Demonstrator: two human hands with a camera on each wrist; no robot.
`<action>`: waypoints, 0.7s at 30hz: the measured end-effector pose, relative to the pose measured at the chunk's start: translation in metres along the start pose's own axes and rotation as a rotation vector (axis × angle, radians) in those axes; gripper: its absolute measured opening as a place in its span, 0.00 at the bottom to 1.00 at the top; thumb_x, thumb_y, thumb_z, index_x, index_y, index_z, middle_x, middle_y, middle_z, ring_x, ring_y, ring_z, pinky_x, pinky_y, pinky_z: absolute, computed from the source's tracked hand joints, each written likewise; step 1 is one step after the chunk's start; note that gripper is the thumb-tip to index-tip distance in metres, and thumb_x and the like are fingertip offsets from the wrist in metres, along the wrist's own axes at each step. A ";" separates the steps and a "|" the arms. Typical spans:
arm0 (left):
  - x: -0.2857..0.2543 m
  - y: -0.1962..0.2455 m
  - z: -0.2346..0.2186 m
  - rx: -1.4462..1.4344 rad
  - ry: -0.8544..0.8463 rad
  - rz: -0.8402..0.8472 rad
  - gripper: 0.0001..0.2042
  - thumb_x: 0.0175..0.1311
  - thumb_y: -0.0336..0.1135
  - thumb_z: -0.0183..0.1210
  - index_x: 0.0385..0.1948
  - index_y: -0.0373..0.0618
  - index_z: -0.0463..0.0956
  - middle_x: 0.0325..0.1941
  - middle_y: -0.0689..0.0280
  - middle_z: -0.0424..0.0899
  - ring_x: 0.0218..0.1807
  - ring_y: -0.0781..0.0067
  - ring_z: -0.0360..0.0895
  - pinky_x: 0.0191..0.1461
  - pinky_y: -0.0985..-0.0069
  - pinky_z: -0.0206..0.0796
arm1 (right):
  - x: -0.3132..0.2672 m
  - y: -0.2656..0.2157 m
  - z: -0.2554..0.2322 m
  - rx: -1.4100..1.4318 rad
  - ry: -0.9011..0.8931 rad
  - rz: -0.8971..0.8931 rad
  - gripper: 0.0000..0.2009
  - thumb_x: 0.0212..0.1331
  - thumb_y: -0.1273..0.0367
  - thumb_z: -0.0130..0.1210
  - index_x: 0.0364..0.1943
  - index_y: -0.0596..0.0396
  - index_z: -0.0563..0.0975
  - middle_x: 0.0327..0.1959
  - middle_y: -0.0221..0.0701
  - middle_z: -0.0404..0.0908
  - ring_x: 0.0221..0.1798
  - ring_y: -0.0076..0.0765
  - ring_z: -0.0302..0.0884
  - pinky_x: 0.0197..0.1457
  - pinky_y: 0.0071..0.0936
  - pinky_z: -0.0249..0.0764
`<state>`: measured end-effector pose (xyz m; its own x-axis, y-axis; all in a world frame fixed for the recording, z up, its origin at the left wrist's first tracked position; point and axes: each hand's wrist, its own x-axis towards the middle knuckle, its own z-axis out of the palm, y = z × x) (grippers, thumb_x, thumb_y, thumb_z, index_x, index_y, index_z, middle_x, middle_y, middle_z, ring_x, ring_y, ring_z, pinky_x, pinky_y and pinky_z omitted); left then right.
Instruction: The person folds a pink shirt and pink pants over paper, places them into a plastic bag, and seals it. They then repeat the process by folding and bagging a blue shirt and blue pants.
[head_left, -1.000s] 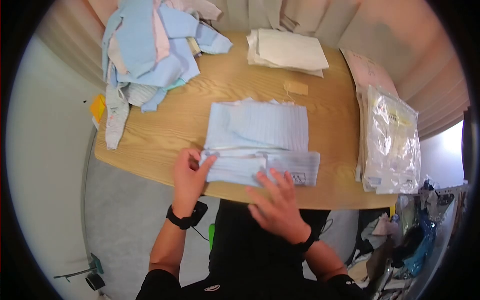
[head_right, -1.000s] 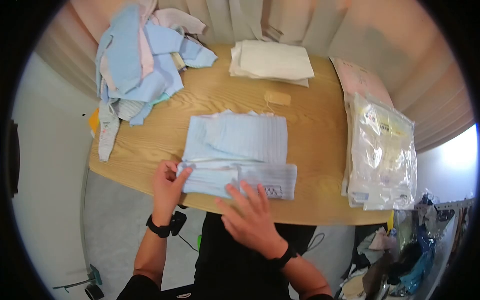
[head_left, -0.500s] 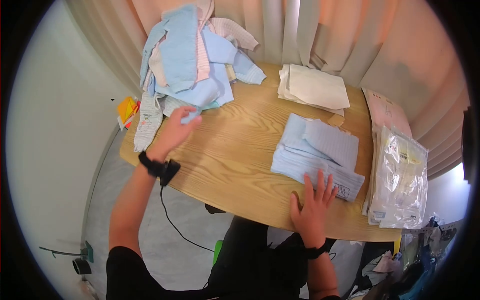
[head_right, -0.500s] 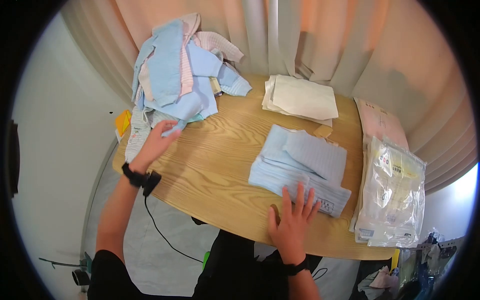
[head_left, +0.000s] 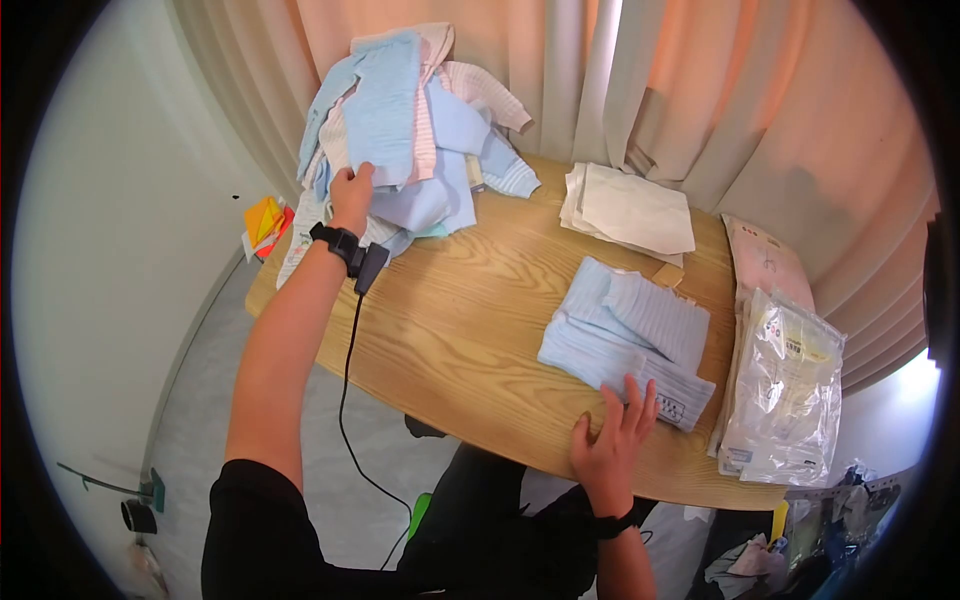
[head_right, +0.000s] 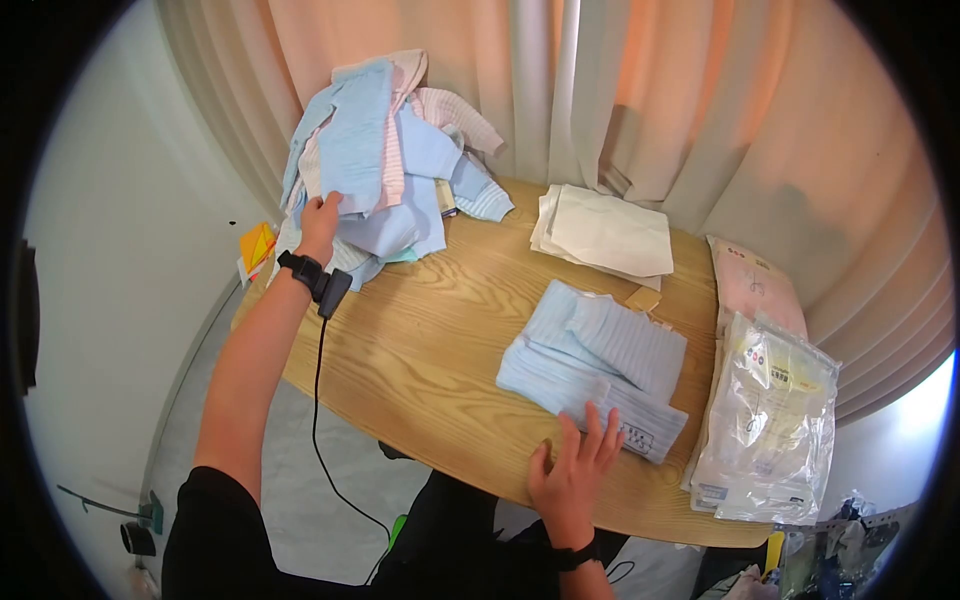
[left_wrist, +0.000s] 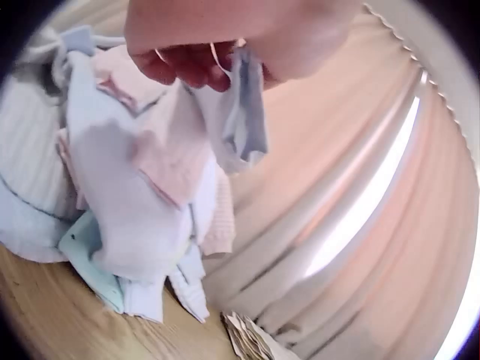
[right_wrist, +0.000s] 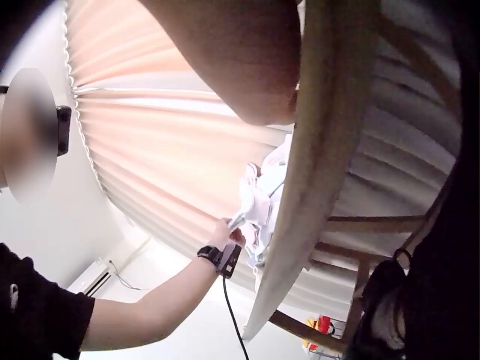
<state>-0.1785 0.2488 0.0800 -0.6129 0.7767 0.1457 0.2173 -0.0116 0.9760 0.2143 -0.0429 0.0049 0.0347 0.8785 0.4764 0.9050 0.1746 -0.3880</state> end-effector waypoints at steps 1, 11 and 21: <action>-0.006 0.003 -0.001 -0.041 -0.036 0.143 0.16 0.54 0.37 0.61 0.39 0.32 0.77 0.33 0.63 0.80 0.37 0.74 0.75 0.44 0.78 0.65 | 0.000 0.000 0.001 0.016 0.013 0.006 0.21 0.47 0.73 0.57 0.50 0.56 0.73 0.65 0.46 0.61 0.73 0.64 0.46 0.70 0.66 0.44; -0.227 0.071 -0.119 -0.908 -0.621 0.088 0.35 0.58 0.46 0.49 0.65 0.34 0.55 0.68 0.51 0.63 0.71 0.52 0.59 0.71 0.58 0.55 | -0.008 0.004 -0.001 0.279 0.075 -0.108 0.29 0.42 0.78 0.63 0.54 0.57 0.69 0.66 0.47 0.59 0.71 0.61 0.54 0.71 0.52 0.55; -0.231 0.127 -0.091 -1.170 -0.530 0.163 0.26 0.71 0.47 0.45 0.64 0.39 0.59 0.68 0.57 0.64 0.69 0.57 0.62 0.69 0.58 0.57 | -0.012 -0.086 0.000 1.994 -1.352 0.173 0.48 0.57 0.46 0.58 0.73 0.55 0.46 0.74 0.43 0.50 0.75 0.42 0.50 0.75 0.43 0.46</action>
<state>-0.0786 0.0099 0.1848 -0.2097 0.8643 0.4571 -0.6941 -0.4609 0.5530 0.1360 -0.0685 0.0320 -0.8740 0.4678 0.1312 -0.4133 -0.5739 -0.7070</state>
